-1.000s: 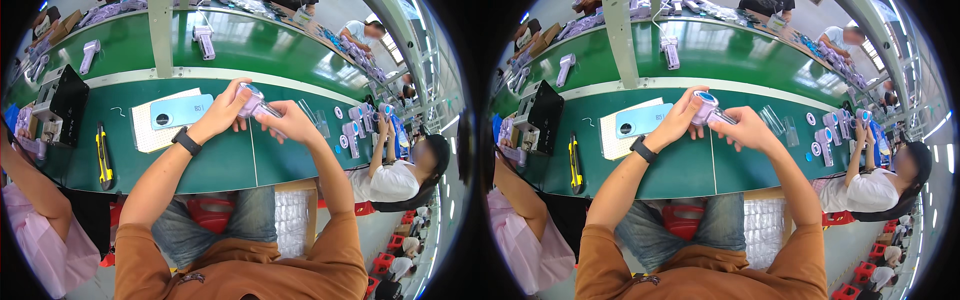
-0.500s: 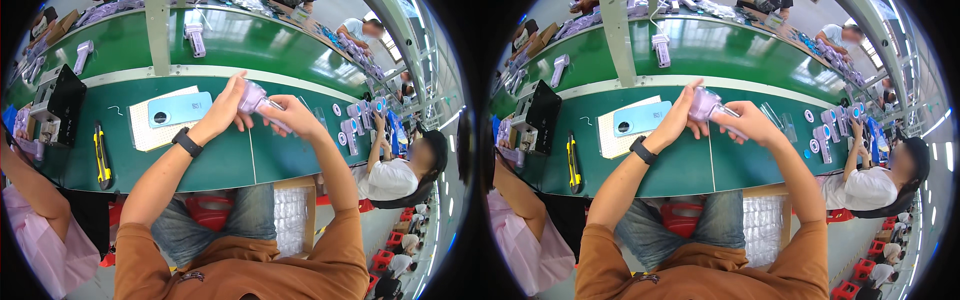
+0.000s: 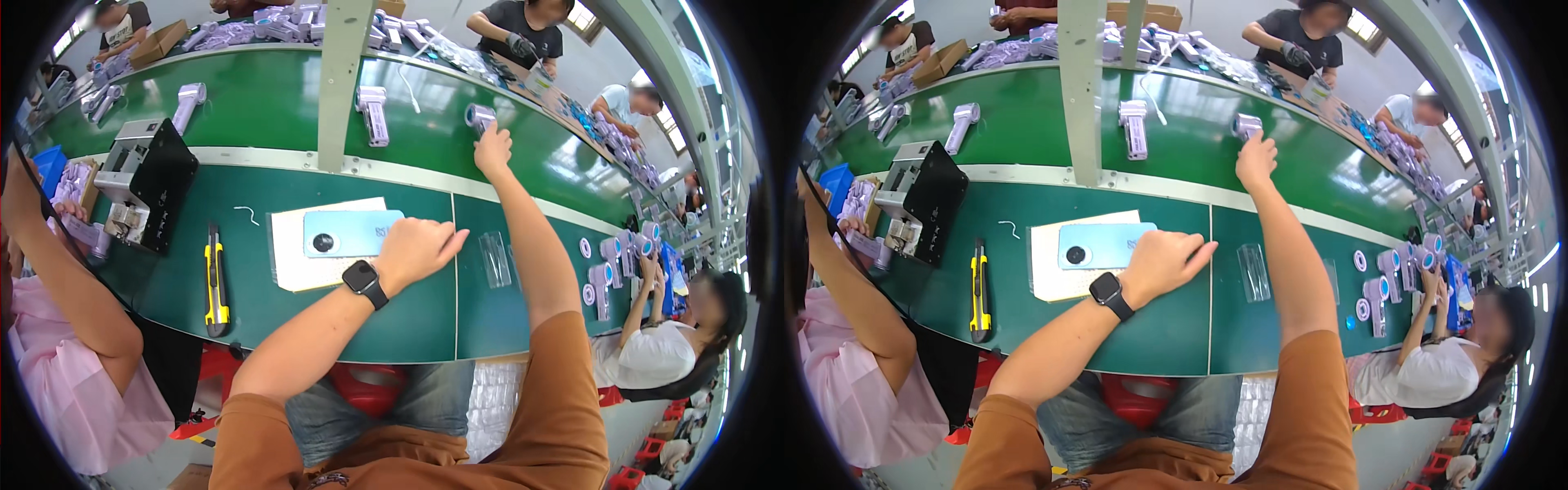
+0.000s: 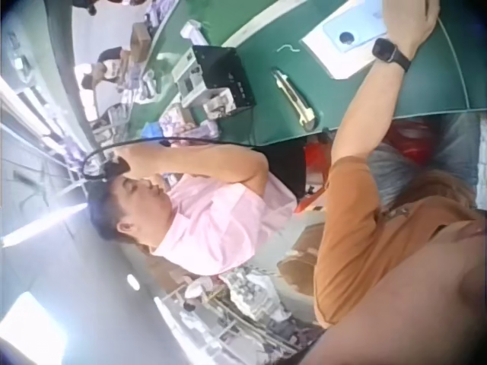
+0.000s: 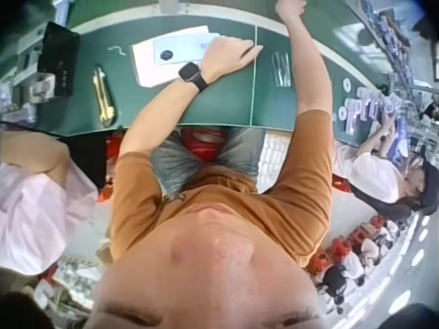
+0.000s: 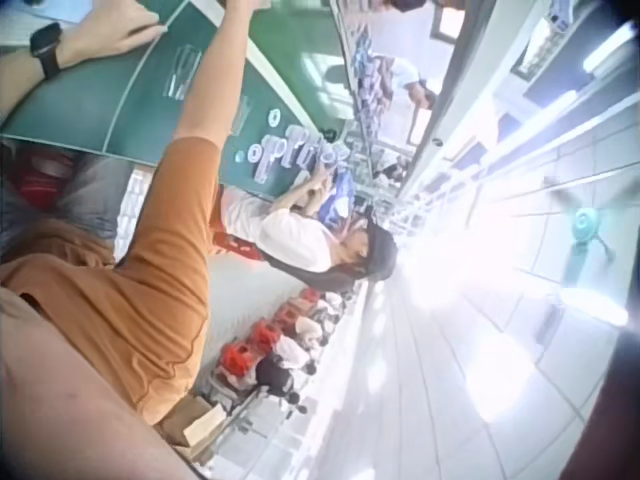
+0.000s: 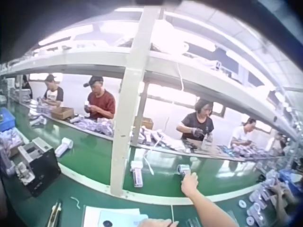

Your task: Assembling electronic circuit boards into plastic housings on a factory assembly line.

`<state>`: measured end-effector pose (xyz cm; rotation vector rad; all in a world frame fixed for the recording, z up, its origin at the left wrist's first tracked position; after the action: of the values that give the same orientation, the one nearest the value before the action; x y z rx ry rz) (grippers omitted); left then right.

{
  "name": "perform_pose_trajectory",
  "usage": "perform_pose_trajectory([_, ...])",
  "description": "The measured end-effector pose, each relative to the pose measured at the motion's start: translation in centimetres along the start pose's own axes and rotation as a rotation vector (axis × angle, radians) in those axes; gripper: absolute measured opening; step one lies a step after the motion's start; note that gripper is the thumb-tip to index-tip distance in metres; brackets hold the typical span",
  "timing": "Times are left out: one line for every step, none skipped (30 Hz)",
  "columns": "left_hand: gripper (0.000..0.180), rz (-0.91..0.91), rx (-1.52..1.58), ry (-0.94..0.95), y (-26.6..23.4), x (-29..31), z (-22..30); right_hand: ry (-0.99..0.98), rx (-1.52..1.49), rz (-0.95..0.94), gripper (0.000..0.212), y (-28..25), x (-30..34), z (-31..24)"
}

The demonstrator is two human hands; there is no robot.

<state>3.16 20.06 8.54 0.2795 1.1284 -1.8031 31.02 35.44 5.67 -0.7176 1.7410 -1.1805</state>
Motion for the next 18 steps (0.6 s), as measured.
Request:
perform_pose_trajectory([0.036,-0.012,0.016,0.001,0.2,-0.2,0.2,0.025,0.03,0.041,0.078,0.4,0.1,1.1])
perform_pose_trajectory([0.038,-0.011,0.01,-0.001,0.2,-0.2,0.3,0.066,0.012,0.023,0.082,1.0,0.0,1.9])
perform_pose_trajectory([0.038,-0.016,0.013,0.003,0.2,-0.3,0.3,0.073,0.013,0.023,0.082,1.3,-0.4,2.6])
perform_pose_trajectory([0.039,-0.011,0.008,0.008,0.2,-0.2,0.2,0.052,-0.011,-0.034,0.086,1.1,-0.4,2.2])
perform_pose_trajectory([0.039,-0.013,0.016,0.024,0.4,-0.1,0.6,0.048,-0.026,-0.085,0.09,1.0,-0.3,3.1])
perform_pose_trajectory([0.039,-0.011,0.008,0.038,0.5,-0.2,0.8,0.019,-0.04,-0.209,0.099,0.9,-1.3,4.2])
perform_pose_trajectory([0.039,-0.012,0.001,0.047,0.4,-0.2,0.8,-0.024,-0.091,-0.253,0.1,0.1,-1.5,4.5])
perform_pose_trajectory([0.04,-0.022,-0.002,0.016,0.3,0.1,0.2,-0.07,-0.174,-0.228,0.095,-2.3,0.3,2.7])
perform_pose_trajectory([0.04,-0.03,-0.005,0.022,0.4,-0.1,0.1,-0.214,-0.166,-0.088,0.084,-5.5,2.0,2.7])
perform_pose_trajectory([0.041,-0.052,-0.022,0.003,0.4,0.0,-0.2,-0.376,-0.287,0.029,0.067,-9.0,4.6,1.8])
perform_pose_trajectory([0.042,-0.05,-0.044,-0.004,0.1,0.1,-0.4,-0.358,-0.527,0.046,0.047,-13.3,9.0,0.1])
perform_pose_trajectory([0.042,-0.062,-0.052,-0.001,0.4,-0.1,-0.3,-0.291,-0.793,0.031,0.033,-17.5,13.8,-0.1])
perform_pose_trajectory([0.041,-0.09,-0.03,-0.006,0.5,-0.3,0.0,-0.228,-0.942,0.067,0.025,-20.4,18.4,1.3])
perform_pose_trajectory([0.039,-0.133,0.005,-0.025,0.7,-0.3,-0.3,-0.177,-0.945,0.251,0.024,-21.6,23.2,4.9])
perform_pose_trajectory([0.037,-0.177,0.085,-0.042,1.4,-0.5,-0.1,-0.196,-1.029,0.517,0.027,-23.1,28.7,8.2])
perform_pose_trajectory([0.038,-0.21,0.14,-0.058,1.7,-0.3,0.0,-0.222,-1.104,0.787,0.033,-23.6,34.4,10.9])
perform_pose_trajectory([0.039,-0.283,0.129,-0.041,2.4,-0.2,0.3,-0.048,-0.968,0.721,0.037,-22.4,38.5,13.5])
perform_pose_trajectory([0.039,-0.287,0.174,0.013,2.2,-0.1,1.5,0.125,-0.848,0.647,0.041,-20.4,42.7,16.0])
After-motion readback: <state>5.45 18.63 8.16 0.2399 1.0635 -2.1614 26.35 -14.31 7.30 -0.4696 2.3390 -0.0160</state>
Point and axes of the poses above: each hand's wrist, its own x-axis away from the middle knuckle, its own y-axis out of the palm, z = x × y, the point moved 7 cm from there along -x, towards the middle knuckle, and after that the axes turned 3 degrees about -y, right-handed, at the moved point
